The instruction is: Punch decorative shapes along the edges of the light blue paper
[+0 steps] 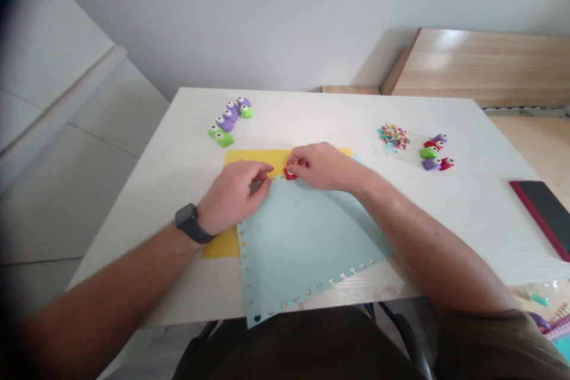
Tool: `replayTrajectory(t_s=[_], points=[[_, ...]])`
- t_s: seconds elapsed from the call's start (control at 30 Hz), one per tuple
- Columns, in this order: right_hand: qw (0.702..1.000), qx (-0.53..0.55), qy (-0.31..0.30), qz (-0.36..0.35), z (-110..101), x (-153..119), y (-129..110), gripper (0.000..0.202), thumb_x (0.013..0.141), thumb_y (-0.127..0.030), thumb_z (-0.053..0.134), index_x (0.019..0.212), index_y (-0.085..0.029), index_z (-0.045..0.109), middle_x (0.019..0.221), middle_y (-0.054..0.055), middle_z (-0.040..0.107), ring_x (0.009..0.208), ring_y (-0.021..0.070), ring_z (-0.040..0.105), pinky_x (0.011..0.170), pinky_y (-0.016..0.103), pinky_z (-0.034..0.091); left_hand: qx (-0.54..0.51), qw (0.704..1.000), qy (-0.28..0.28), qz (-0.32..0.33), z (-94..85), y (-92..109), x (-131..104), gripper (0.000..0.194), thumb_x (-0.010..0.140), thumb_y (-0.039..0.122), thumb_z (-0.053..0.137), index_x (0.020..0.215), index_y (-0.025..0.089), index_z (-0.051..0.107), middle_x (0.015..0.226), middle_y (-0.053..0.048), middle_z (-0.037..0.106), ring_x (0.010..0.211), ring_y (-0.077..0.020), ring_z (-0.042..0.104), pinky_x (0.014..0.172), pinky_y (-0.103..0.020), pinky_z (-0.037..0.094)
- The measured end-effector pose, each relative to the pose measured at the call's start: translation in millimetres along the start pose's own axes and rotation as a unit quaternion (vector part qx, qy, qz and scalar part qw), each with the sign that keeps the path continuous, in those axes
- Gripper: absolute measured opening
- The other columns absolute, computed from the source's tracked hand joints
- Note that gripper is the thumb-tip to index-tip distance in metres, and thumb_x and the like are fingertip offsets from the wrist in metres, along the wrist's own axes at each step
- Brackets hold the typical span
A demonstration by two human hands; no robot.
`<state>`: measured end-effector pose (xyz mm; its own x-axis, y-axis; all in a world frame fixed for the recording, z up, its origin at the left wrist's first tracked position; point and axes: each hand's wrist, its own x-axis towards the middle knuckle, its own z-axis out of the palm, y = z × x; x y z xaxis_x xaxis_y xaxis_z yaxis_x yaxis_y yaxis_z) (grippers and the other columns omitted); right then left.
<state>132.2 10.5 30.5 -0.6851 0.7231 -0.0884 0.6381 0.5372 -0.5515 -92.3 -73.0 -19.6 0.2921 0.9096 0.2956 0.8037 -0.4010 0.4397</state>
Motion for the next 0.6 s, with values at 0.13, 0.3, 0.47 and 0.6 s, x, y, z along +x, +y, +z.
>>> replayTrajectory(t_s=[0.13,0.3,0.47,0.6], points=[[1.000,-0.002,0.000,0.005,2,1,3,0.019,0.095,-0.032,0.063,0.100,-0.024,0.079,0.090,0.001,0.080,0.079,0.0152,0.069,0.077,0.027,0.050,-0.001,1.000,0.018,-0.002,-0.4,1,0,0.023,0.098,0.027,0.057,0.117,0.017,0.064,0.102,-0.008,0.073,0.097,-0.0256,0.066,0.091,-0.044,0.049],[1.000,-0.011,0.002,0.008,2,2,3,0.020,0.095,-0.034,0.064,0.101,-0.024,0.079,0.089,0.001,0.079,0.078,0.0154,0.069,0.076,0.027,0.050,0.004,0.999,0.019,0.036,-2.5,8,2,0.037,0.099,0.032,0.057,0.133,0.018,0.061,0.125,-0.013,0.070,0.117,-0.0302,0.061,0.102,-0.049,0.045],[1.000,-0.011,0.000,-0.008,1,1,3,0.021,0.096,-0.034,0.061,0.100,-0.025,0.079,0.090,0.001,0.079,0.080,0.0156,0.069,0.076,0.026,0.049,-0.001,0.998,-0.014,0.066,-2.8,13,6,0.043,0.100,0.030,0.055,0.142,0.019,0.058,0.132,-0.011,0.069,0.119,-0.0300,0.059,0.104,-0.050,0.044],[1.000,-0.016,-0.001,-0.012,1,1,4,0.023,0.096,-0.036,0.060,0.101,-0.025,0.079,0.091,0.001,0.079,0.080,0.0160,0.069,0.075,0.026,0.049,-0.001,0.996,-0.026,0.082,-1.6,14,6,0.042,0.100,0.029,0.056,0.141,0.018,0.059,0.131,-0.009,0.070,0.117,-0.0290,0.060,0.103,-0.049,0.045]])
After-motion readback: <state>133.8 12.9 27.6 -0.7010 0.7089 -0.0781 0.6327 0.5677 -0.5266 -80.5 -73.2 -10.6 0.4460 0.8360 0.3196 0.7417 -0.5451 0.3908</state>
